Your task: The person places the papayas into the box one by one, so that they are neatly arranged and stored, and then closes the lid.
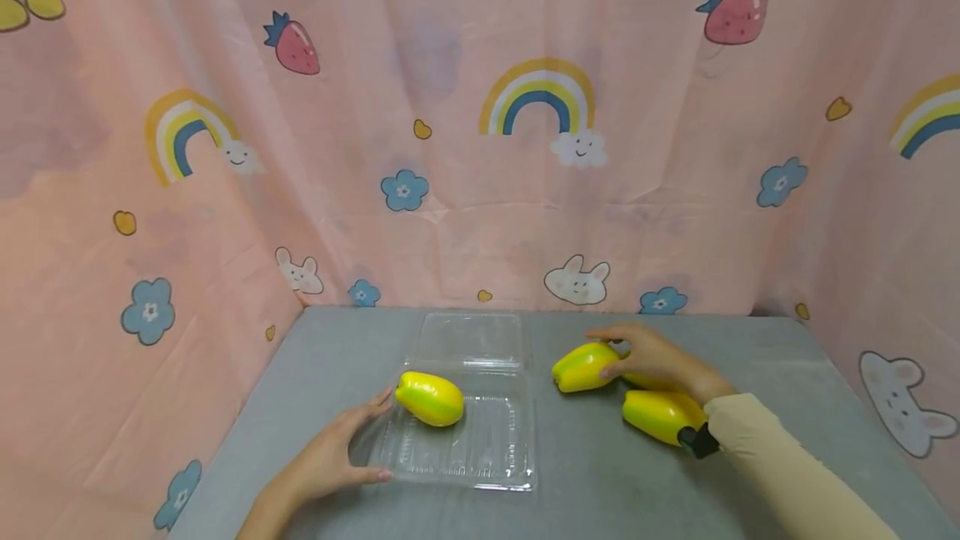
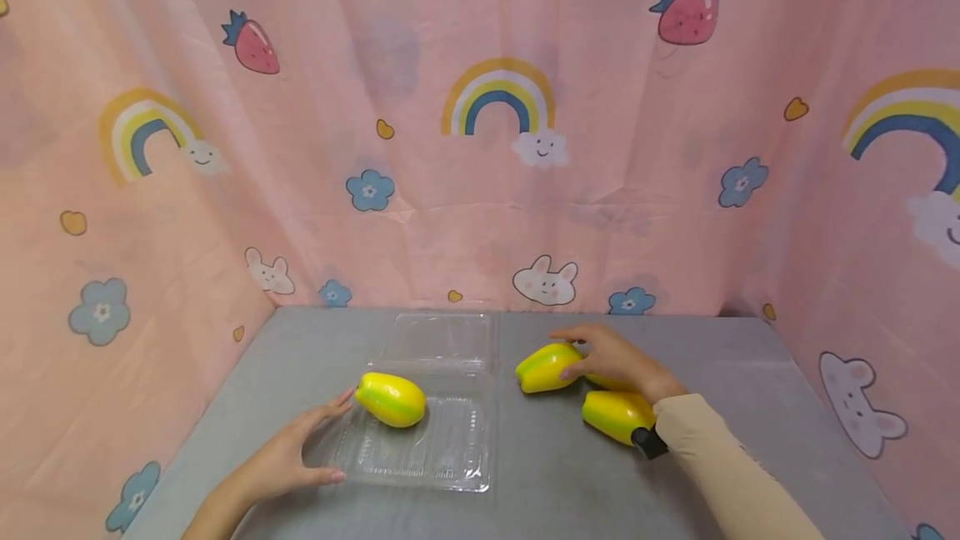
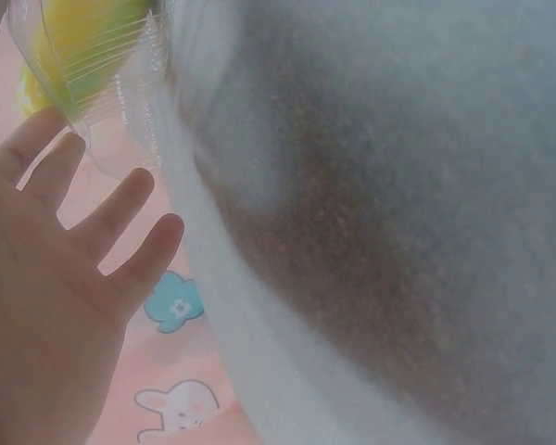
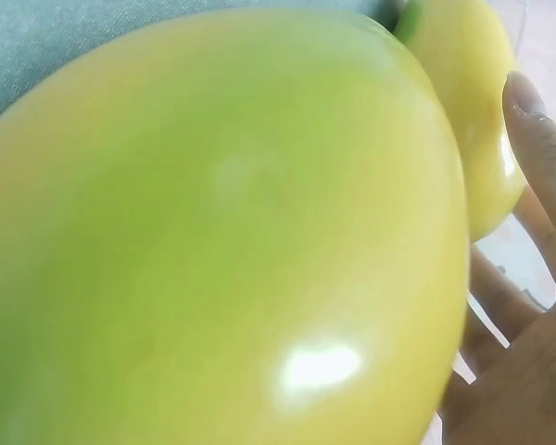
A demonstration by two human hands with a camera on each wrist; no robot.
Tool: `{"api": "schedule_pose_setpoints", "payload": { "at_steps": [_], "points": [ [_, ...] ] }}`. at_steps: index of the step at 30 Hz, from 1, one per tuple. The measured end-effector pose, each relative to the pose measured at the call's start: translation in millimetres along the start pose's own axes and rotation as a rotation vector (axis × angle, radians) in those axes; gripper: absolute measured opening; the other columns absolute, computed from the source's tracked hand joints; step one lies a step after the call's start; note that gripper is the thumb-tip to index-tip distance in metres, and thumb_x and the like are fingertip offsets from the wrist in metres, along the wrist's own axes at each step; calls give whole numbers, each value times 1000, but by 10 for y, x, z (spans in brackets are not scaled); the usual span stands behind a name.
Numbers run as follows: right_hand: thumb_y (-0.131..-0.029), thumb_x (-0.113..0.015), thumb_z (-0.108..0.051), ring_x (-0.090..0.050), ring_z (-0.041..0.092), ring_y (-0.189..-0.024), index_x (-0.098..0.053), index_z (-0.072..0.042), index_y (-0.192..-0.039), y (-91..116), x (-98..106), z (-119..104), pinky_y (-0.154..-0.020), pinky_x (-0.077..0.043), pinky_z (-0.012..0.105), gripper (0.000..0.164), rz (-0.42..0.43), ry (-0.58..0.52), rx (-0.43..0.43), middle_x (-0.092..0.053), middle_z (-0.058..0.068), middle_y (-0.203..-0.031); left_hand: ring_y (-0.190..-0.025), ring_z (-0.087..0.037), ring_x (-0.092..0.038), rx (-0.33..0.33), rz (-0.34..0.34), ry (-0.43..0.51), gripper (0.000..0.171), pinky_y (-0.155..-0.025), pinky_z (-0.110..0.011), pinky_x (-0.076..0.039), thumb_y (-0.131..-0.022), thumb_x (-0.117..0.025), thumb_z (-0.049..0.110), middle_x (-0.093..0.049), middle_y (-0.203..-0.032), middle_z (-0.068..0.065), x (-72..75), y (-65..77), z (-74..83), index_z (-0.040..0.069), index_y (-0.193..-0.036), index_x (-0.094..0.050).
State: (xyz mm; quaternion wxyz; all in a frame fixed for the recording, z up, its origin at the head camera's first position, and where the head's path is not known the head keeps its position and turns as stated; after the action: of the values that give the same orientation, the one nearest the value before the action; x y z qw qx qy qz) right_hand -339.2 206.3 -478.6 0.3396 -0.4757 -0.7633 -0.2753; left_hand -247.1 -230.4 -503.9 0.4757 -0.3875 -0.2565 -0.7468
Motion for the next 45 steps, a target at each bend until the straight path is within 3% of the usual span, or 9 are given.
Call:
{"api": "schedule_pose_setpoints", "payload": {
  "at_steps": [14, 18, 28, 45],
  "points": [
    [-85, -76, -37, -58, 26, -120, -55, -19, -142, 21, -65, 0, -102, -49, 53, 63, -9, 0, -23, -60, 5, -141, -144, -32, -42, -15, 9, 5, 96, -112, -61, -39, -68, -83, 59, -33, -163, 8, 27, 3, 41, 25, -149, -44],
    [-85, -76, -36, -59, 26, -117, -56, -18, -141, 22, -47, -12, -99, -50, 53, 61, -2, 2, -22, -61, 6, -138, -143, -32, -42, -7, 4, 9, 97, -111, -61, -39, -68, -83, 59, -33, -162, 10, 23, 2, 42, 30, -150, -41],
    [-85, -77, -35, -59, 25, -115, -57, -18, -140, 13, -62, 2, -98, -51, 51, 61, -5, 11, -18, -63, 4, -135, -145, -34, -39, 2, -11, 17, 98, -112, -63, -37, -68, -82, 59, -30, -164, 7, 1, 16, 39, 23, -150, -43],
    [-84, -77, -38, -59, 24, -115, -59, -17, -138, 21, -39, -50, -99, -50, 52, 61, 23, 46, -8, -65, 3, -132, -144, -35, -40, -3, -11, 34, 97, -112, -64, -36, -68, -83, 58, -31, -163, 7, -19, -7, -2, 26, -150, -42]
  ]
}}
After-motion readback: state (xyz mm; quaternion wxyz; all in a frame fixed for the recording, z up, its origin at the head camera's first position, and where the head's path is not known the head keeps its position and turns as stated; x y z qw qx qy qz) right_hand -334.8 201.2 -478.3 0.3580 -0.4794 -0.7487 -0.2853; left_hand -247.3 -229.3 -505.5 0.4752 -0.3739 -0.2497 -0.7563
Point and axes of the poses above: each hand's wrist, its own y-axis away from the middle knuckle, its own x-axis out of the back of the hand, z = x × y, the point moved 10 cm from there along -y, towards the middle knuckle
